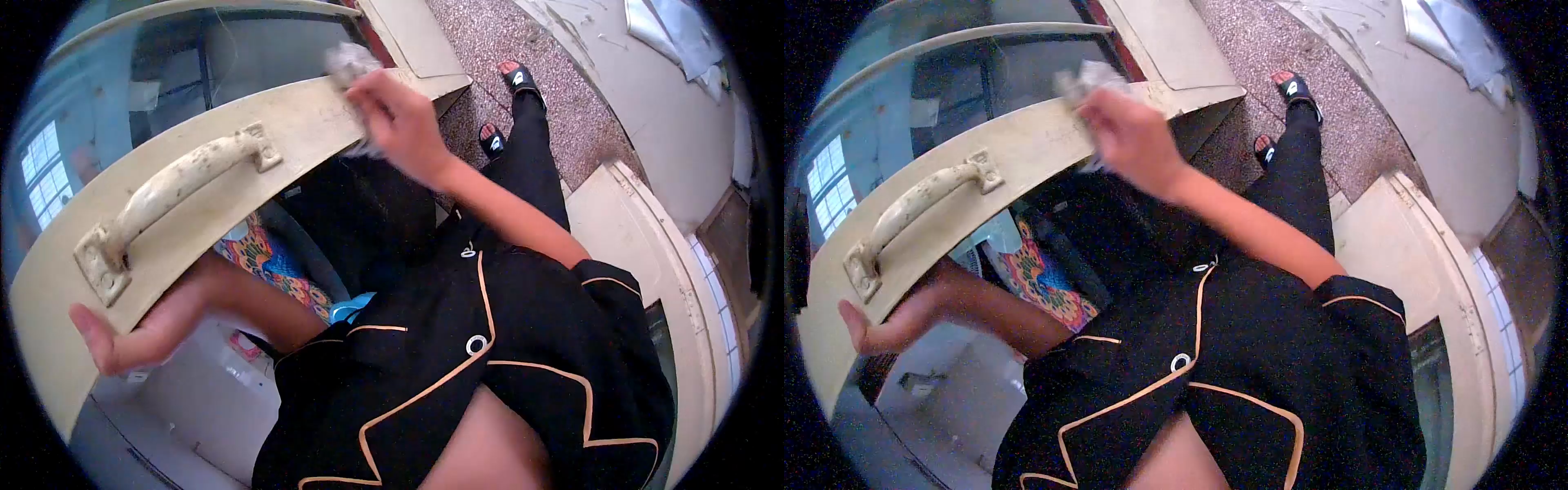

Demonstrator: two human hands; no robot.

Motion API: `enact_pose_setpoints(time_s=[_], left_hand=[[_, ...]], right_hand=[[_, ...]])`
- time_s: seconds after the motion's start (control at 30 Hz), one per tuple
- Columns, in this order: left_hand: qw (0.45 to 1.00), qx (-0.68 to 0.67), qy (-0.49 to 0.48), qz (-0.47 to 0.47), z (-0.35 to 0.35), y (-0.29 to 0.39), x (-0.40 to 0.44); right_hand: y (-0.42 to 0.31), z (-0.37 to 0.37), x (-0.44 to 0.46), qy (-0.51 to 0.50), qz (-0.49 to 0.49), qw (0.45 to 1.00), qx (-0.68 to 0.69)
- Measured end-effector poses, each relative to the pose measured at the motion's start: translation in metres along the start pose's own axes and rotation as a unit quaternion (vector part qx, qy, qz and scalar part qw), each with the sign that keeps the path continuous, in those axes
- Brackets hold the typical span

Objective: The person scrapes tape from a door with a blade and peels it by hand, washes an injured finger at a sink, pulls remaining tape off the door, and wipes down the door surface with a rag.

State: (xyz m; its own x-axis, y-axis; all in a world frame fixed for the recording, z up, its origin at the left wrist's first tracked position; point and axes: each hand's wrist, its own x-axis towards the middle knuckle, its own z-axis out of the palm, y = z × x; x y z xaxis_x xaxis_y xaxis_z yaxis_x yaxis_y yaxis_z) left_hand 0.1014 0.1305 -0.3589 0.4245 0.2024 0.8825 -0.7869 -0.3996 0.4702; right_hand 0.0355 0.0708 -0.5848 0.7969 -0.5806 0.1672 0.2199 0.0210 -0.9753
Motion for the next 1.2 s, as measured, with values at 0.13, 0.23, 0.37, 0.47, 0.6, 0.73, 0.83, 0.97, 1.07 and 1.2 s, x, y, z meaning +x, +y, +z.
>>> enact_pose_setpoints(time_s=[0.13, 0.23, 0.37, 0.47, 0.6, 0.73, 0.83, 0.97, 1.07, 1.2], left_hand=[[1.0, 0.0, -0.018, 0.024, -0.013, -0.007, 0.009], [0.998, 0.002, -0.018, 0.057, -0.008, -0.005, 0.006], [0.999, 0.014, -0.036, 0.028, -0.005, 0.006, -0.003], [0.995, 0.064, -0.031, 0.067, -0.008, 0.003, -0.001], [0.998, 0.016, -0.039, 0.037, -0.009, -0.001, 0.007], [0.997, 0.009, -0.07, 0.006, -0.009, 0.002, 0.007], [0.997, 0.027, -0.056, 0.039, -0.006, 0.001, 0.005], [0.997, -0.035, -0.066, -0.012, -0.017, -0.006, 0.015], [0.997, 0.006, -0.044, 0.068, -0.02, -0.01, 0.011], [0.993, -0.074, -0.038, -0.088, -0.045, -0.025, 0.022]], right_hand=[[0.081, -0.012, -0.018, 0.005, 0.154, 0.978, -0.14], [0.028, 0.005, -0.008, 0.002, 0.082, 0.991, -0.108], [0.004, 0.005, -0.002, 0.009, -0.031, 0.999, 0.014], [0.076, -0.013, -0.013, -0.003, 0.059, 0.99, -0.132], [0.03, -0.002, -0.011, 0.001, 0.089, 0.988, -0.127], [0.007, -0.001, -0.004, -0.003, -0.05, 0.999, -0.011], [0.127, -0.028, -0.031, -0.095, -0.02, 0.97, -0.225], [0.172, -0.084, -0.057, -0.083, 0.283, 0.929, -0.223], [0.158, -0.122, -0.058, -0.044, 0.283, 0.943, -0.168], [0.151, -0.171, -0.042, -0.023, 0.236, 0.961, -0.143]])
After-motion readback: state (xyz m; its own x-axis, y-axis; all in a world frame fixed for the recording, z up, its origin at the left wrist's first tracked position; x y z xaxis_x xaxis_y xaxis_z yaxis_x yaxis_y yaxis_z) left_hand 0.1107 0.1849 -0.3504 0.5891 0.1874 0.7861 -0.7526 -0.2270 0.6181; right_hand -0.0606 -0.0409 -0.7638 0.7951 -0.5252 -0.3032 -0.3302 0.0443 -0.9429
